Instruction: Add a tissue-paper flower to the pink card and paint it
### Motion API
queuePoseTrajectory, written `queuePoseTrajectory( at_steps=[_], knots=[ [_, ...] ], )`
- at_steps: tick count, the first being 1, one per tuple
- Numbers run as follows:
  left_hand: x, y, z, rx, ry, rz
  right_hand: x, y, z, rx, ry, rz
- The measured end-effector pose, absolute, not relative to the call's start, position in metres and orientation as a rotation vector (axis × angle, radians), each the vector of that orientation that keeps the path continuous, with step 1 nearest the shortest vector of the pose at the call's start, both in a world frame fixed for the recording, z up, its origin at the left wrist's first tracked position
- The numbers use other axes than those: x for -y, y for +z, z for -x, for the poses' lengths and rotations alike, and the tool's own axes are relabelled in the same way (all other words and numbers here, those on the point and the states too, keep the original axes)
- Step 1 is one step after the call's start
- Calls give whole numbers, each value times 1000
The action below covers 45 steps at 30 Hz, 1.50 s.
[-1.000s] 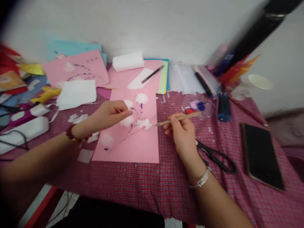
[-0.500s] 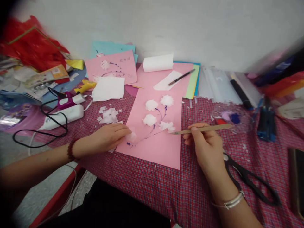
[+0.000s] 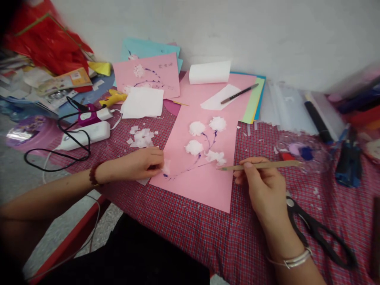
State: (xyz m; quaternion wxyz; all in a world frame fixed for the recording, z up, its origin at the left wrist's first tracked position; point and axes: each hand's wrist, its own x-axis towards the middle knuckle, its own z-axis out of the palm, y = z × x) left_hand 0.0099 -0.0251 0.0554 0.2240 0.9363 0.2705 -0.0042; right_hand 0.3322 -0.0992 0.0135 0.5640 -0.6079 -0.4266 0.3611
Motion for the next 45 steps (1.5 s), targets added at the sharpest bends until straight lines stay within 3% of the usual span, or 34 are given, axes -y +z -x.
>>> queuePoseTrajectory(
  at_steps=[19, 28, 37, 45],
  knots=[
    [13, 68, -8, -1080, 304, -2041, 101, 18, -332, 1026, 873, 1379],
    [7, 71, -11, -1019, 486, -1776, 102, 13, -334, 1078, 864, 1373],
    [4, 77, -29, -1051, 296, -1891, 100, 12, -334, 1098, 868, 1352],
    [4, 76, -19, -1128, 347, -2197, 100, 9, -335, 1108, 890, 1343]
  ],
)
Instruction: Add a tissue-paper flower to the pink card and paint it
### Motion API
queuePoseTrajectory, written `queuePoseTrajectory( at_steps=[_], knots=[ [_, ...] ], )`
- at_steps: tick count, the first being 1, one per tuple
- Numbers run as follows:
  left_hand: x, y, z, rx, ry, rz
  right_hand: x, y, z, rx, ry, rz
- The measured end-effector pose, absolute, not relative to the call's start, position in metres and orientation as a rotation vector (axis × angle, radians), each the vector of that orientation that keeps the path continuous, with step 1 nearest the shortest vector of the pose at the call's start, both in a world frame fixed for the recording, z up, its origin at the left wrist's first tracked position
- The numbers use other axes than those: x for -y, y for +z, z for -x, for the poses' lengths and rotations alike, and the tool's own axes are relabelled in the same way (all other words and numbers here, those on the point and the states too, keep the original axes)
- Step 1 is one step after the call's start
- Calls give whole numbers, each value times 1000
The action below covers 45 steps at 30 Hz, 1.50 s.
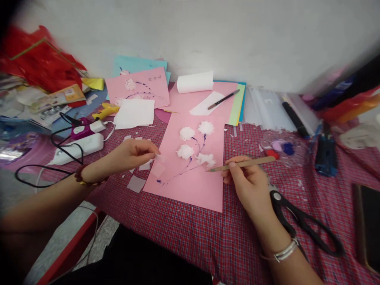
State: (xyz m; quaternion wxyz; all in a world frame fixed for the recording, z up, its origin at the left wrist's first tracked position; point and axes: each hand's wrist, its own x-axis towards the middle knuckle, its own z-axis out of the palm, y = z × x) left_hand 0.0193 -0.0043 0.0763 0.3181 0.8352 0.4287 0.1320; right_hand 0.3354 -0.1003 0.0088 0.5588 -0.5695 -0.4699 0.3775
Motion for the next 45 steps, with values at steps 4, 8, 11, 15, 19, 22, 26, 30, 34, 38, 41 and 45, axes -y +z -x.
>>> queuePoseTrajectory(
  at_steps=[4, 8, 11, 15, 19, 22, 26, 30, 34, 38, 41, 45],
  knots=[
    [5, 71, -15, -1130, 417, -2276, 99, 10, -334, 1098, 875, 1347],
    [6, 81, -22, -1220, 457, -2261, 100, 19, -328, 1071, 876, 1339],
    [4, 89, -36, -1252, 464, -2252, 100, 23, -323, 1094, 864, 1340],
    [-2, 92, -66, -1097, 442, -2091, 102, 23, -321, 1142, 818, 1401],
    [-10, 88, -95, -935, 399, -2034, 103, 20, -324, 1189, 755, 1461],
    [-14, 81, -110, -869, 358, -2036, 102, 18, -327, 1204, 711, 1491],
    [-12, 73, -124, -819, 246, -1984, 101, 18, -328, 1202, 694, 1511],
    [-13, 72, -129, -769, 202, -2000, 102, 19, -329, 1193, 694, 1516],
    [-22, 74, -126, -835, 228, -2000, 104, 23, -326, 1163, 704, 1466],
    [-28, 71, -124, -838, 290, -1977, 103, 25, -320, 1239, 764, 1441],
    [-29, 65, -124, -845, 317, -1910, 99, 22, -315, 1350, 738, 1425],
    [-30, 61, -124, -837, 252, -1906, 96, 16, -314, 1434, 688, 1428]
  ],
)
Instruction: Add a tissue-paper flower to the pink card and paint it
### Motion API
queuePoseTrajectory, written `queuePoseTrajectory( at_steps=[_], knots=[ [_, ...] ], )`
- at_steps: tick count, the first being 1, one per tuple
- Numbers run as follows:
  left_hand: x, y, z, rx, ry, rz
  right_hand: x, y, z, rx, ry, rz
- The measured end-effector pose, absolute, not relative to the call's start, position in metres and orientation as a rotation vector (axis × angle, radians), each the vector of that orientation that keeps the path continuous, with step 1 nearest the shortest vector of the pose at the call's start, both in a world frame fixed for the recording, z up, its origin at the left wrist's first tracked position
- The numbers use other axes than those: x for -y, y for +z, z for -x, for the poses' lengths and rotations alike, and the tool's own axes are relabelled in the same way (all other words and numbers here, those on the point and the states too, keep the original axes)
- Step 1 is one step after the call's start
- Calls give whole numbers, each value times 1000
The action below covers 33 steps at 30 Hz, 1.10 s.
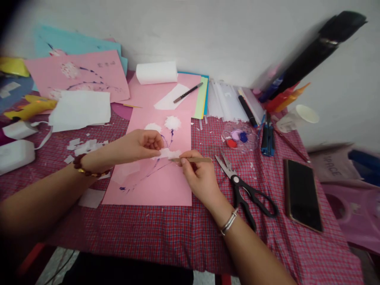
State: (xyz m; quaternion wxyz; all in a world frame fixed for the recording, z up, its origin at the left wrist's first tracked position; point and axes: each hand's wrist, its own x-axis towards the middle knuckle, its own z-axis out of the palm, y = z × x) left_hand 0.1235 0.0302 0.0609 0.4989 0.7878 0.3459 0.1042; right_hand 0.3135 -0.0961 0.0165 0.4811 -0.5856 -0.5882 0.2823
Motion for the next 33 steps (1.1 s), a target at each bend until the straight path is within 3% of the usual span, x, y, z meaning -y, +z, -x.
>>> queuePoseTrajectory(
  at_steps=[8, 19, 26, 33],
  knots=[
    [-29, 63, -123, -787, 110, -1998, 94, 16, -316, 1445, 617, 1460],
    [-27, 31, -135, -468, 322, -2783, 93, 16, -316, 1372, 659, 1388],
    [-29, 27, -142, -457, 371, -2758, 100, 22, -315, 1275, 643, 1369],
    [-30, 23, -145, -501, 449, -2549, 100, 25, -310, 1540, 426, 1417]
  ],
)
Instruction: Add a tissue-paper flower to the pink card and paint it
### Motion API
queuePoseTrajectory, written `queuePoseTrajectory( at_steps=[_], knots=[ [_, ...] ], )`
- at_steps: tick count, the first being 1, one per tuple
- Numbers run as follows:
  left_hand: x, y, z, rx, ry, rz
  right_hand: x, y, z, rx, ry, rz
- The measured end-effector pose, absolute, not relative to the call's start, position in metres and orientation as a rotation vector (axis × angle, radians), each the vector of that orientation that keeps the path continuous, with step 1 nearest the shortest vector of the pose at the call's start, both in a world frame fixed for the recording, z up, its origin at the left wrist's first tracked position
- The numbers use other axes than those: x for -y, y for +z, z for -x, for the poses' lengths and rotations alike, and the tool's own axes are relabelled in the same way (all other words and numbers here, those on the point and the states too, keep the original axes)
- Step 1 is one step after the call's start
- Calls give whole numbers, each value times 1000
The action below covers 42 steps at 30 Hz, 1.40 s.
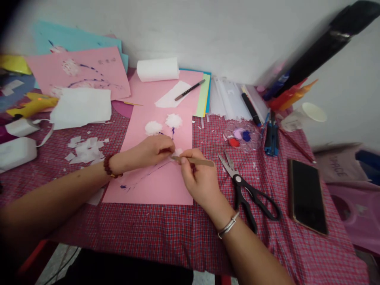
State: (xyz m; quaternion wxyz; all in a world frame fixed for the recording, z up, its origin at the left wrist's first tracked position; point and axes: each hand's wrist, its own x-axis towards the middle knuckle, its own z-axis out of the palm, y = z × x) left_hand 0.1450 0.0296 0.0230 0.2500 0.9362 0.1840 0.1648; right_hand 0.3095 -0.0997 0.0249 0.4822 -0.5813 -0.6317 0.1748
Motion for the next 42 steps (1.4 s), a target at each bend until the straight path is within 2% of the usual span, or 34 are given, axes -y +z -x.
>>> queuePoseTrajectory(
  at_steps=[10, 16, 26, 32, 37, 39, 42],
  knots=[
    [-38, 47, -133, -731, 949, -2296, 95, 28, -299, 1849, 170, 1595],
    [-40, 45, -132, -760, 915, -2319, 97, 35, -294, 1961, -69, 1650],
    [-45, 40, -131, -852, 772, -2419, 98, 45, -292, 2033, -238, 1721],
    [-43, 41, -127, -903, 338, -2679, 99, 45, -292, 2061, -229, 1734],
    [-37, 37, -126, -885, 289, -2781, 100, 45, -290, 2046, -220, 1763],
    [-37, 38, -127, -867, 277, -2791, 100, 47, -293, 1980, -96, 1776],
    [-37, 47, -126, -811, 331, -2731, 101, 48, -304, 1613, 287, 1697]
  ],
)
